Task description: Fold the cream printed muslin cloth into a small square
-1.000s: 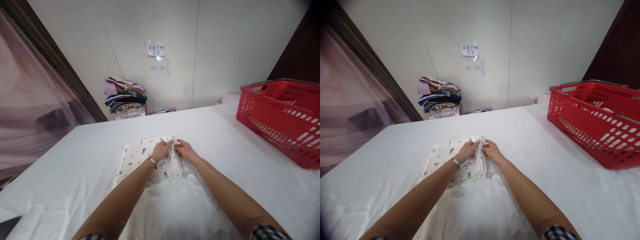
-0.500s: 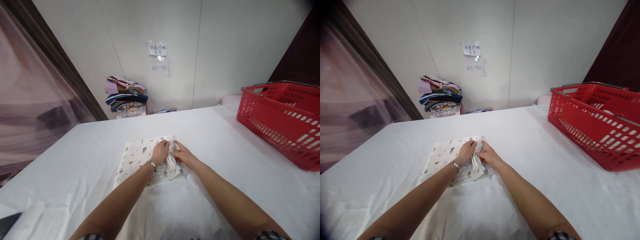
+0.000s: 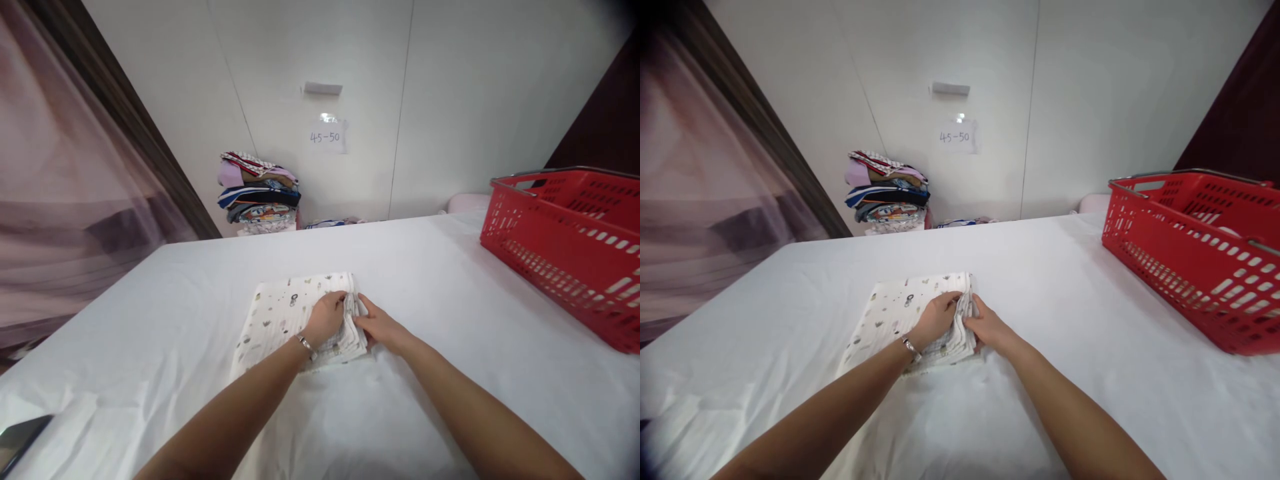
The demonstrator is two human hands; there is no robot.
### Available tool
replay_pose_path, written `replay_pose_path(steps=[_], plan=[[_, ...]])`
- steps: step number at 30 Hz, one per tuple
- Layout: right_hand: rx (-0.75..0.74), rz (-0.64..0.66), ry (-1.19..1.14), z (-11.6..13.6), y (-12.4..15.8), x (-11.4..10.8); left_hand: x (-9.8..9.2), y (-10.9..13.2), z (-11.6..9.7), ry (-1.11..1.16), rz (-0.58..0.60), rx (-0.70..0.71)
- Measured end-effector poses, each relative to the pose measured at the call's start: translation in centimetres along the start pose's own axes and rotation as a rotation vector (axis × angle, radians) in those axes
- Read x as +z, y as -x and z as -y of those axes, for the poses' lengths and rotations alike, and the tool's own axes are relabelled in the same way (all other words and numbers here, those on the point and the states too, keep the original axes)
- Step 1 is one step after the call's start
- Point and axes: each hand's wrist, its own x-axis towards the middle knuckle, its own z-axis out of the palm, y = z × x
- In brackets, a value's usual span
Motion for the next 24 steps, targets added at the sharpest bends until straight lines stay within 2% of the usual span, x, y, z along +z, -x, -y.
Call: replay_pose_path(steps=[3,7,12,14,16,19,21,24], plan=[[0.023,0.047,-0.022,0.0,0.6,0.3,-0.1,0.8,-0.2,-0.009,0.004,0.073],[0.021,0.175,-0.116,-0.6,1.6,0.7,0.6,1.3,-0.2,-0.101,-0.021,0.142],[0.111,0.252,0.143,-1.3,3.0,-1.0,2.3,1.7,0.3,-0.342,-0.088,0.235],[0.052,0.163,0.248,-1.0,2.9,-2.3,2.8,2.0,0.4,-0.386,-0.101,0.257],[-0.081,-0.027,0.289,-0.3,2.0,-3.5,2.9,2.1,0.2,-0.402,-0.100,0.259],[-0.207,-0.233,0.260,1.0,-0.6,-4.7,2.1,1.7,-0.3,-0.362,-0.067,0.217],[-0.218,-0.290,0.243,1.6,-2.8,-4.8,0.9,0.7,-0.7,-0.286,-0.047,0.124],[-0.214,-0.366,0.228,2.0,-6.1,-4.1,-0.7,-1.7,-1.2,-0.188,-0.050,-0.089]])
